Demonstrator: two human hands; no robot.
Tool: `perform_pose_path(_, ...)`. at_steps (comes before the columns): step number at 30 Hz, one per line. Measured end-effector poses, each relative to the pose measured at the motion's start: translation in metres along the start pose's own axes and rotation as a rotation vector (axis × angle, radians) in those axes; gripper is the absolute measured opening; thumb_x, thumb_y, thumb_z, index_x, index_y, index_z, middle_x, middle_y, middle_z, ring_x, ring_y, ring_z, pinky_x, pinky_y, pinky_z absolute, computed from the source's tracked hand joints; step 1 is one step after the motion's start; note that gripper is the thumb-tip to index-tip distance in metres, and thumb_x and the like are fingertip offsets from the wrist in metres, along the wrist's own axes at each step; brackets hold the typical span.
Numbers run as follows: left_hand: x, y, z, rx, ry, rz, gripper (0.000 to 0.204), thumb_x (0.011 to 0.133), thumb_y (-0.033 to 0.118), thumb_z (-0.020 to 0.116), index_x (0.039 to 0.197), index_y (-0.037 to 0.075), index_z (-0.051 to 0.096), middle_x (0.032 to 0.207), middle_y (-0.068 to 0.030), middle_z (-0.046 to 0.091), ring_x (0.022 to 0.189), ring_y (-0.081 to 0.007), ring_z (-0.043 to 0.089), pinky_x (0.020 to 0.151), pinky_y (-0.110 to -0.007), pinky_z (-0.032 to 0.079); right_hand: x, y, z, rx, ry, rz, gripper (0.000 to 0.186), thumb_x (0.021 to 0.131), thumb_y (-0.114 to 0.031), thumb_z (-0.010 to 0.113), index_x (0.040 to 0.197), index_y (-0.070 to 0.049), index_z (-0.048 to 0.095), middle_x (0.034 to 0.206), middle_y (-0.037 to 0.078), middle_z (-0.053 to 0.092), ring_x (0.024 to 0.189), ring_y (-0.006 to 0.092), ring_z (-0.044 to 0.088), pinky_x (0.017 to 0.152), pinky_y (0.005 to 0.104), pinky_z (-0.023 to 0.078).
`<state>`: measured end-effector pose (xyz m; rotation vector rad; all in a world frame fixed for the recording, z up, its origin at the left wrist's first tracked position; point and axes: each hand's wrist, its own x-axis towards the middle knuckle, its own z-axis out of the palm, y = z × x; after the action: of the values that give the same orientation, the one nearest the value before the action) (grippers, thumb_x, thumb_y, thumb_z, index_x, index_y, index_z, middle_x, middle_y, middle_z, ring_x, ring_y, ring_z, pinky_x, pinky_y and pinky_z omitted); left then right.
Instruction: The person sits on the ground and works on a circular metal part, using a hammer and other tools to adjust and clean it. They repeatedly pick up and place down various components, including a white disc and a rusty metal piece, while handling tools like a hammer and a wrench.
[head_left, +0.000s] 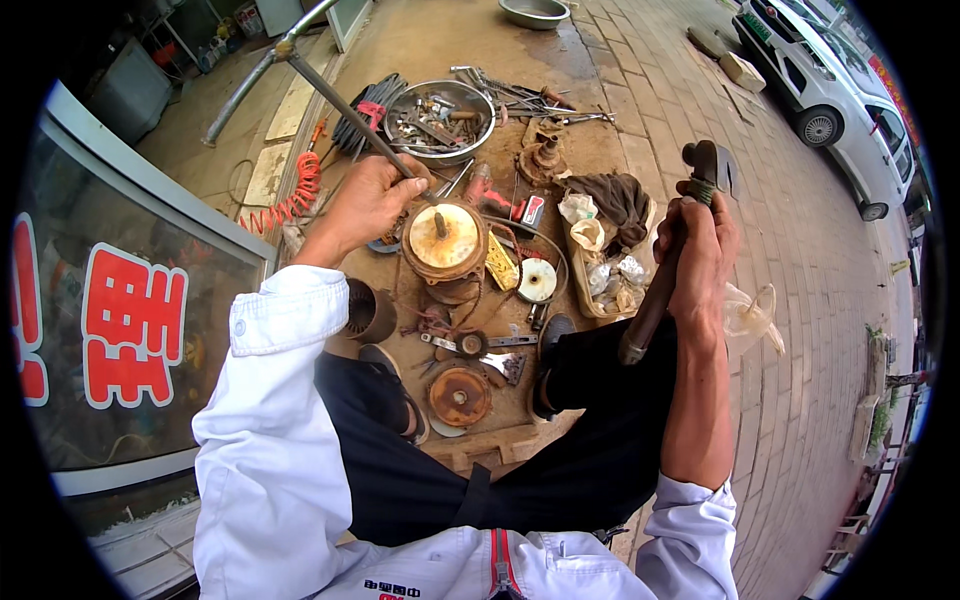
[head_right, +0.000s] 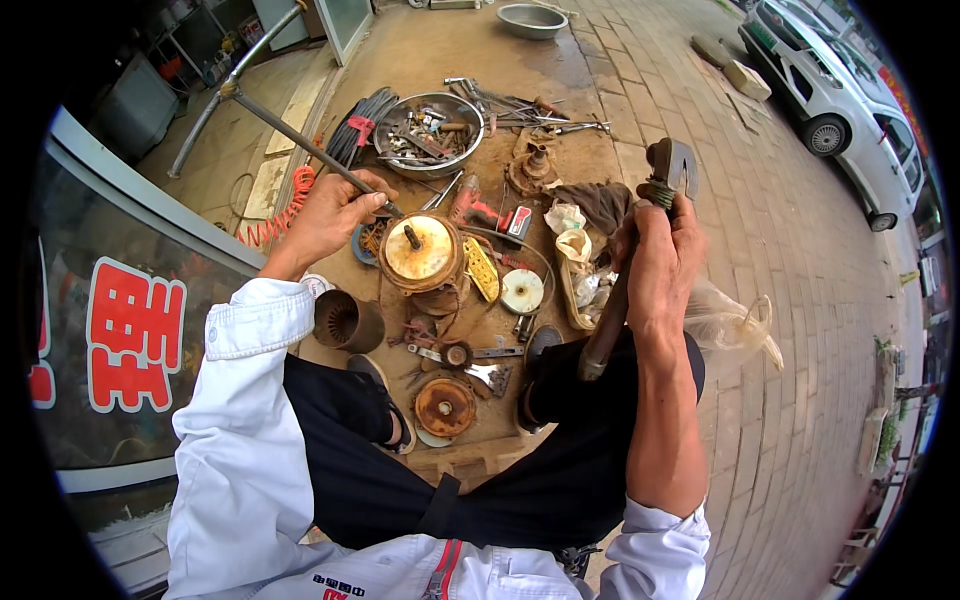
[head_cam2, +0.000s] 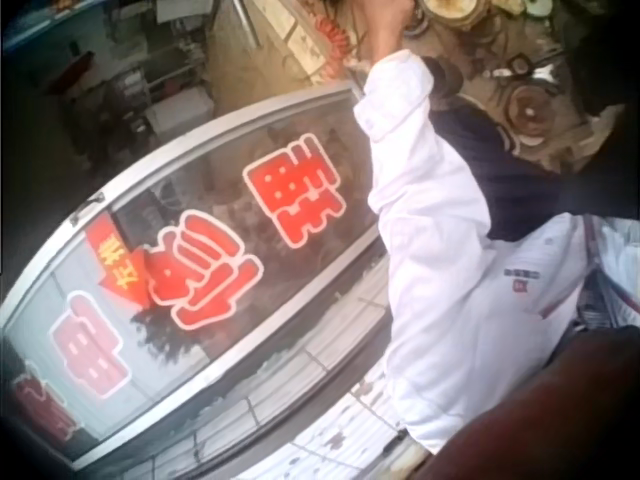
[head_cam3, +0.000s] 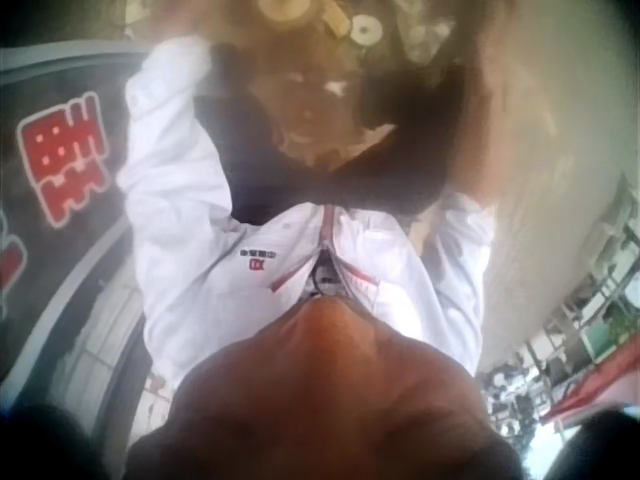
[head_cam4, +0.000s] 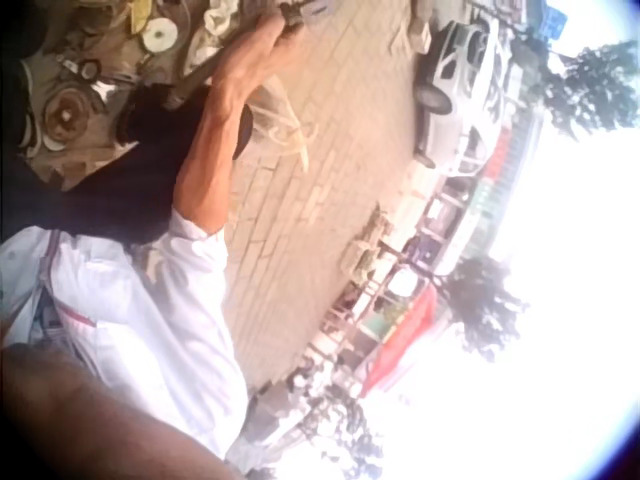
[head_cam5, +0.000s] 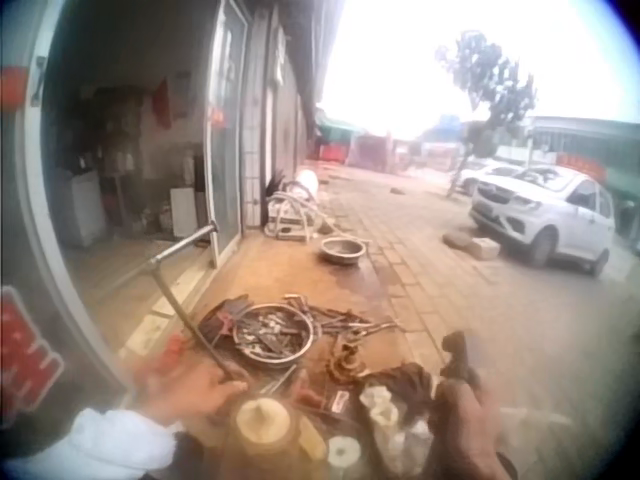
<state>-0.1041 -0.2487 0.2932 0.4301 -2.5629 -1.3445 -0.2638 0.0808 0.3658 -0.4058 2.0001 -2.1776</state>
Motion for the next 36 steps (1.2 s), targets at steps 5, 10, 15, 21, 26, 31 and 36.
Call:
perform_pose_path(5, 0.005, -0.010, 0.006, 0.092, -0.052, -0.089, 0.017, 0.101, 0.011, 0.062, 0.106, -0.003, 0.070, 0.091, -0.0055, 0.072, 0.080, -0.0115, 0.066, 0.072, -0.028, 0.055, 0.002, 0.005, 0.010, 0.209, -0.082, 0.194, 0.024, 0.094, -0.017, 0.051, 0.107, 0.003, 0.057, 0.079, 0.007, 0.055, 0.057, 0.0132, 0.052, 0.047, 0.0282, 0.044)
perform_pose_path(10, 0.004, -0.012, 0.014, -0.033, -0.078, -0.102, 0.014, 0.100, 0.008, 0.061, 0.104, -0.004, 0.067, 0.085, -0.0049, 0.069, 0.075, -0.0105, 0.063, 0.070, -0.028, 0.053, 0.001, 0.006, 0.007, 0.233, -0.094, 0.218, 0.024, 0.095, -0.015, 0.049, 0.107, 0.004, 0.058, 0.079, 0.007, 0.056, 0.056, 0.0133, 0.053, 0.046, 0.0287, 0.045)
perform_pose_path(15, 0.009, -0.012, 0.015, 0.116, -0.077, -0.062, 0.012, 0.099, 0.006, 0.061, 0.103, -0.004, 0.066, 0.081, -0.0035, 0.067, 0.072, -0.0100, 0.060, 0.066, -0.028, 0.049, -0.002, 0.004, 0.008, 0.178, -0.102, 0.206, 0.024, 0.095, -0.015, 0.048, 0.108, 0.004, 0.057, 0.079, 0.007, 0.056, 0.056, 0.0129, 0.052, 0.046, 0.0282, 0.045)
perform_pose_path(21, 0.011, -0.019, 0.017, 0.102, -0.081, -0.066, 0.011, 0.099, 0.005, 0.061, 0.102, -0.004, 0.066, 0.081, -0.0030, 0.067, 0.073, -0.0097, 0.060, 0.066, -0.028, 0.049, -0.003, 0.003, 0.009, 0.162, -0.112, 0.217, 0.025, 0.096, -0.015, 0.049, 0.109, 0.004, 0.057, 0.078, 0.006, 0.056, 0.056, 0.0126, 0.053, 0.046, 0.0277, 0.044)
perform_pose_path(26, 0.011, -0.015, 0.023, 0.092, -0.088, -0.037, 0.012, 0.099, 0.007, 0.062, 0.102, -0.003, 0.067, 0.082, -0.0028, 0.067, 0.076, -0.0092, 0.059, 0.068, -0.029, 0.049, -0.004, 0.003, 0.009, 0.130, -0.126, 0.217, 0.025, 0.096, -0.016, 0.049, 0.109, 0.004, 0.056, 0.076, 0.007, 0.056, 0.056, 0.0127, 0.053, 0.046, 0.0276, 0.045)
perform_pose_path(31, 0.012, 0.011, 0.019, 0.137, -0.069, -0.022, 0.015, 0.100, 0.012, 0.063, 0.104, -0.002, 0.068, 0.086, -0.0034, 0.069, 0.079, -0.0105, 0.061, 0.072, -0.030, 0.051, -0.006, 0.003, 0.011, 0.048, -0.164, 0.225, 0.025, 0.096, -0.016, 0.049, 0.108, 0.004, 0.056, 0.075, 0.008, 0.059, 0.054, 0.0137, 0.055, 0.046, 0.0283, 0.047)
perform_pose_path(36, 0.016, 0.044, 0.016, -0.115, 0.197, 0.246, 0.024, 0.105, 0.022, 0.059, 0.110, 0.000, 0.068, 0.096, -0.0071, 0.074, 0.091, -0.0140, 0.069, 0.083, -0.031, 0.055, -0.009, 0.009, 0.014, 0.020, -0.176, 0.394, 0.022, 0.097, -0.018, 0.048, 0.099, 0.003, 0.057, 0.071, 0.009, 0.060, 0.049, 0.0149, 0.055, 0.044, 0.0288, 0.047)
